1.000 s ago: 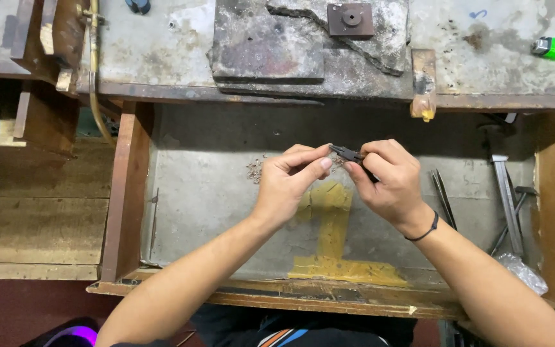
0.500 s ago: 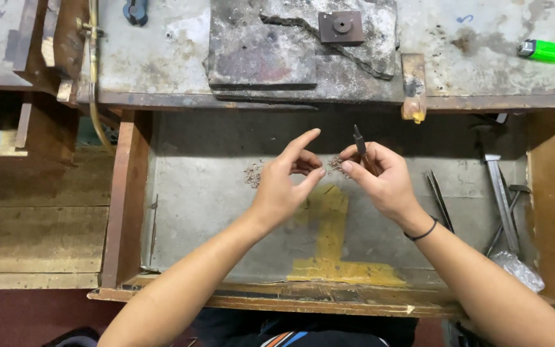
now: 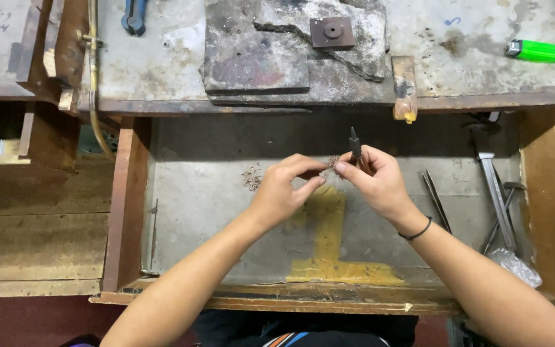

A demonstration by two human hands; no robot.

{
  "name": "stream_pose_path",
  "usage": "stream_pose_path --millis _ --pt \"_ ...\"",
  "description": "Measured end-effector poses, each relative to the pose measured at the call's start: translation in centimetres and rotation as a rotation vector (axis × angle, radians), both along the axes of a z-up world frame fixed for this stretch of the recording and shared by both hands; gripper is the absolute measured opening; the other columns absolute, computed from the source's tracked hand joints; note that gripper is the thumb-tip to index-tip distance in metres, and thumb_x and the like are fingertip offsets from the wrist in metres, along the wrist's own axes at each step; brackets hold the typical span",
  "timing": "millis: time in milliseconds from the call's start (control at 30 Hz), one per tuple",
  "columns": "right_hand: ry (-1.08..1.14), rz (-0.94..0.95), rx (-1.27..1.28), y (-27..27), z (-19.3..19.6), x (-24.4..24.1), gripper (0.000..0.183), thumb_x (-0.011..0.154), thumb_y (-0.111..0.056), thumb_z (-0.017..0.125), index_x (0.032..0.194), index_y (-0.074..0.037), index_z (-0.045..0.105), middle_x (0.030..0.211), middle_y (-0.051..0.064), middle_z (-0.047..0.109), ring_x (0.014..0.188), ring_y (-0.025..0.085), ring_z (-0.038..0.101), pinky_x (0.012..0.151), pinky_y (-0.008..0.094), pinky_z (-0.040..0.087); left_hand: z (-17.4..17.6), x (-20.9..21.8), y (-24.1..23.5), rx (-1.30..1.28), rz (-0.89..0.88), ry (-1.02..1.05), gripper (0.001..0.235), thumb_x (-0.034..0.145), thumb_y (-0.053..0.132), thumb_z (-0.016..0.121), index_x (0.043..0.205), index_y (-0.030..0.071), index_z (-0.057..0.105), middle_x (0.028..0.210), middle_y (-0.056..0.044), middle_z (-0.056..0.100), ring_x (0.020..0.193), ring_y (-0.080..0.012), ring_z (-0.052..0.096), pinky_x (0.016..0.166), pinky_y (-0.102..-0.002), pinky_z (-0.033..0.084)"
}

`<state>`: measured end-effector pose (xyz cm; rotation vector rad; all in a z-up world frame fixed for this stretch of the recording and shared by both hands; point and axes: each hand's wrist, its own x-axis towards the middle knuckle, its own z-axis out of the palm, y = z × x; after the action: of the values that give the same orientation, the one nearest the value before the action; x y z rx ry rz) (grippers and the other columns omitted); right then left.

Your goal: Using pliers to open, close, and connect small metal jump rings at a jewelry workbench.

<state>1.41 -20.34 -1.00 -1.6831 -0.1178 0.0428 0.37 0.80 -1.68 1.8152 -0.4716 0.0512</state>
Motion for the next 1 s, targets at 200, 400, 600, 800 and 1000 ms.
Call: stream_pose_path --millis 200,400,600,800,1000 --pt "0.007 -0.003 -0.002 -0.4 -1.2 -0.2 0.011 0.089 -0.009 0.08 0.084 -0.003 0.073 0.063 0.007 0.068 0.06 0.003 0.05 0.056 0.017 0.04 0.9 0.1 0.0 -0.172 -0.014 0.164 0.018 0.087 0.012 0.082 0.105 0.012 0.079 0.091 -0.006 0.075 0.085 -0.0184 0.076 0.078 -0.03 0.064" --pt "0.043 -0.043 0.075 0.6 0.1 -0.8 0.01 0.091 -0.008 0.079 0.091 0.0 0.073 0.069 0.011 0.072 0.069 0.01 0.065 0.067 0.023 0.052 1.2 0.1 0.1 -0.211 0.013 0.253 0.019 0.085 0.01 0.082 0.104 0.007 0.08 0.089 -0.01 0.076 0.084 -0.0148 0.073 0.076 -0.028 0.062" --pt "0.08 -0.058 0.132 0.8 0.1 -1.3 0.011 0.09 -0.007 0.079 0.089 0.001 0.073 0.072 0.013 0.073 0.074 0.016 0.071 0.071 0.028 0.057 1.6 -0.1 -0.2 -0.243 0.049 0.219 0.015 0.086 0.01 0.082 0.101 0.008 0.081 0.087 -0.01 0.077 0.082 -0.0161 0.075 0.076 -0.027 0.063" --pt "0.077 -0.051 0.175 1.6 1.2 -1.9 0.011 0.088 -0.006 0.082 0.091 0.0 0.073 0.066 0.005 0.066 0.071 0.01 0.066 0.071 0.025 0.056 1.4 0.0 0.0 -0.264 0.06 0.197 0.01 0.089 0.01 0.08 0.099 0.009 0.082 0.087 -0.008 0.077 0.083 -0.0135 0.074 0.075 -0.026 0.063" --pt "0.061 -0.036 0.147 1.9 1.5 -2.0 0.011 0.087 -0.006 0.082 0.091 0.001 0.073 0.063 0.004 0.063 0.068 0.008 0.061 0.067 0.022 0.052 1.1 -0.2 -0.4 -0.306 0.084 0.194 0.009 0.089 0.008 0.079 0.098 0.006 0.081 0.084 -0.01 0.077 0.08 -0.0147 0.074 0.072 -0.028 0.063"
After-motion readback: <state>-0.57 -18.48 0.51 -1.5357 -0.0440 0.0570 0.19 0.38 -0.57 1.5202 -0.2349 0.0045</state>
